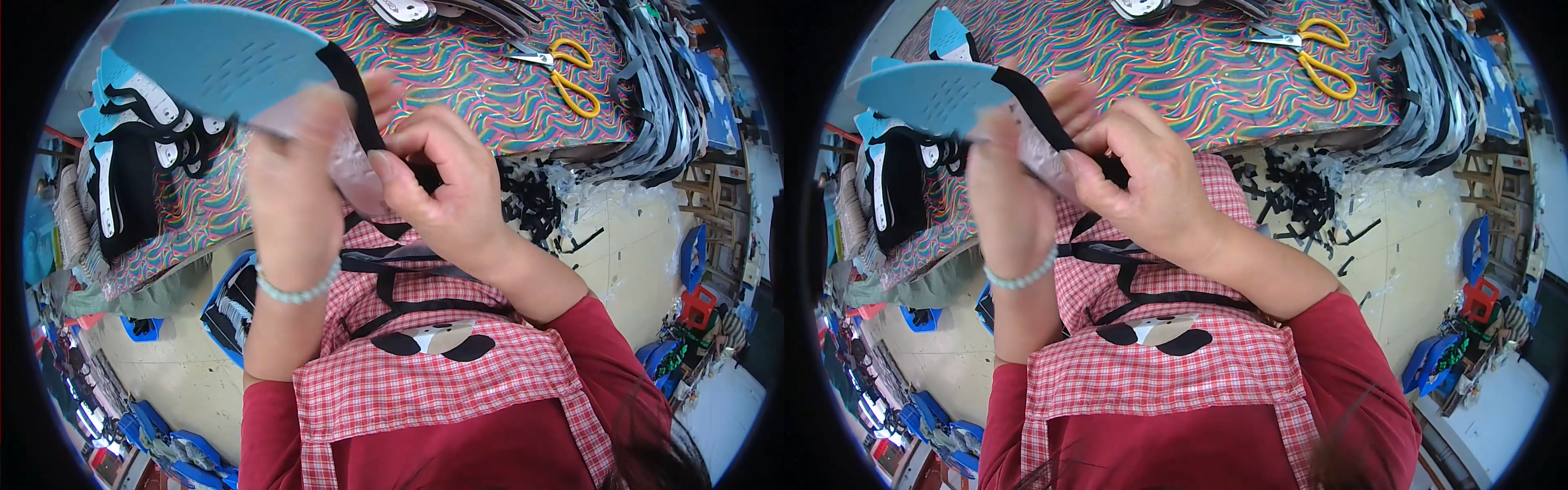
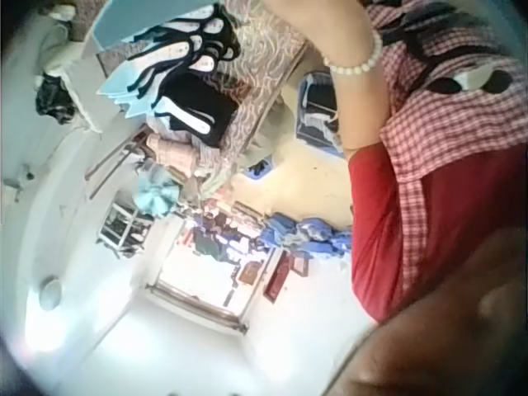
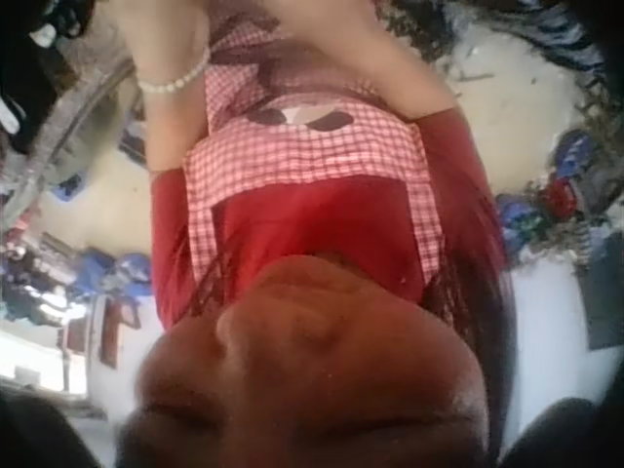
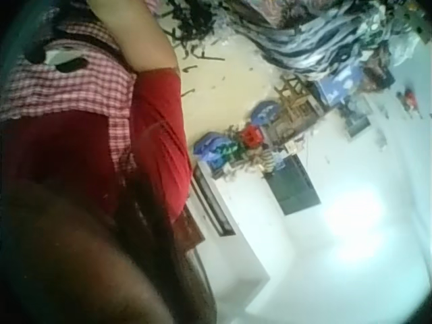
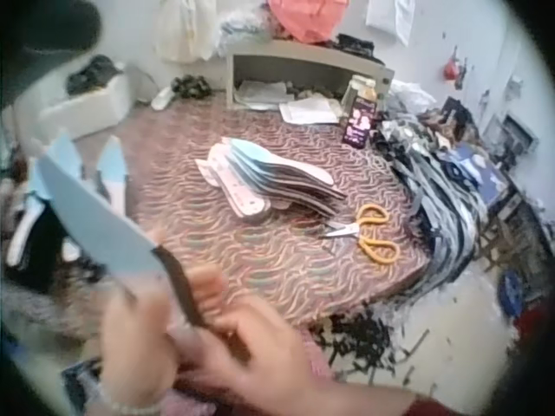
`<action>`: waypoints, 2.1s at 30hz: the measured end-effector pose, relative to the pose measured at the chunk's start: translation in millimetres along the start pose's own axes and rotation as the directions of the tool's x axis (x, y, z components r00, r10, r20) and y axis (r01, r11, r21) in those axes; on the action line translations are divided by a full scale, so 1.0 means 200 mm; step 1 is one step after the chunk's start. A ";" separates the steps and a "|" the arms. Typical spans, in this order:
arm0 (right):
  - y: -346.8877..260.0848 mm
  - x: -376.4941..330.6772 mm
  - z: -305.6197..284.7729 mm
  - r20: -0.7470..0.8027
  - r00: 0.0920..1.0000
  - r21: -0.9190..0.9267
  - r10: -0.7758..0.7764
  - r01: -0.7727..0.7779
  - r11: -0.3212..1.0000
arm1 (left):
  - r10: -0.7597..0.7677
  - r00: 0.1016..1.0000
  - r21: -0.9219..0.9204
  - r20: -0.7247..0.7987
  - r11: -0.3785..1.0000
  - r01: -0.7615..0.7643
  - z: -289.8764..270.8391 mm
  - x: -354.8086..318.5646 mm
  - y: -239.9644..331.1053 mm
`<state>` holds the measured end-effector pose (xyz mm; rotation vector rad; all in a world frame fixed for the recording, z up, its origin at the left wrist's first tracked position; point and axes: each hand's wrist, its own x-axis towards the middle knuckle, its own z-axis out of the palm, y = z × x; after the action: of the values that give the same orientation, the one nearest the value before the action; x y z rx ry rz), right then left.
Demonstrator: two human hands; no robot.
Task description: The person assembles shoe parts by wrapping a black fabric strip around a light blue shoe insole. They use yellow-handled scissors to cut the fabric to size and place the finished units on a pile on the table. The process is repeated for multiple insoles throughout the clip.
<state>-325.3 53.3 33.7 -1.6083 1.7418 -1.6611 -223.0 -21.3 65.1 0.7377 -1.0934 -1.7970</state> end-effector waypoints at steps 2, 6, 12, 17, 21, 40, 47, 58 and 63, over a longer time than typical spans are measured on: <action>0.01 -0.02 0.01 -0.001 0.999 -0.071 -0.054 0.054 0.996 | 0.043 0.997 0.122 0.059 0.991 -0.050 -0.01 -0.02 -0.03; 0.07 0.05 -0.12 0.107 0.990 -0.094 -0.088 0.098 0.991 | -0.025 0.984 0.154 0.176 0.988 -0.002 -0.11 -0.05 -0.03; -0.04 0.18 -0.08 0.153 0.971 0.070 -0.184 0.175 0.982 | -0.189 0.770 -0.056 0.609 0.958 0.280 -0.22 -0.04 -0.04; 0.00 0.07 -0.11 0.366 0.893 0.473 0.263 -0.422 0.774 | -0.049 0.934 -0.047 0.354 0.996 0.070 -0.19 -0.03 0.00; 0.00 -0.01 -0.11 0.414 0.881 0.255 0.228 -0.353 0.900 | 0.048 0.957 -0.141 0.286 0.990 -0.008 -0.23 -0.03 -0.02; 0.04 0.09 -0.23 0.350 0.932 -0.105 -0.093 0.138 0.985 | 0.442 0.705 0.726 0.554 0.157 -0.669 -0.22 -0.13 0.14; -0.17 0.20 -0.31 0.662 0.728 -0.160 -0.175 0.366 0.917 | 0.038 0.677 0.623 0.735 0.357 -0.696 -0.18 -0.01 0.24; 0.00 -0.03 -0.04 -0.112 0.993 0.386 0.046 0.001 0.922 | -0.037 0.971 0.287 0.237 0.957 -0.033 -0.15 -0.17 0.05; 0.01 -0.01 0.05 -0.032 0.994 0.421 0.107 -0.084 0.903 | 0.135 0.984 0.151 0.115 0.977 -0.151 -0.11 -0.10 -0.04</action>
<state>-317.2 48.7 27.0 -1.2708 1.3355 -1.8846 -199.2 -10.5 49.5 0.6465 -1.3373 -1.6548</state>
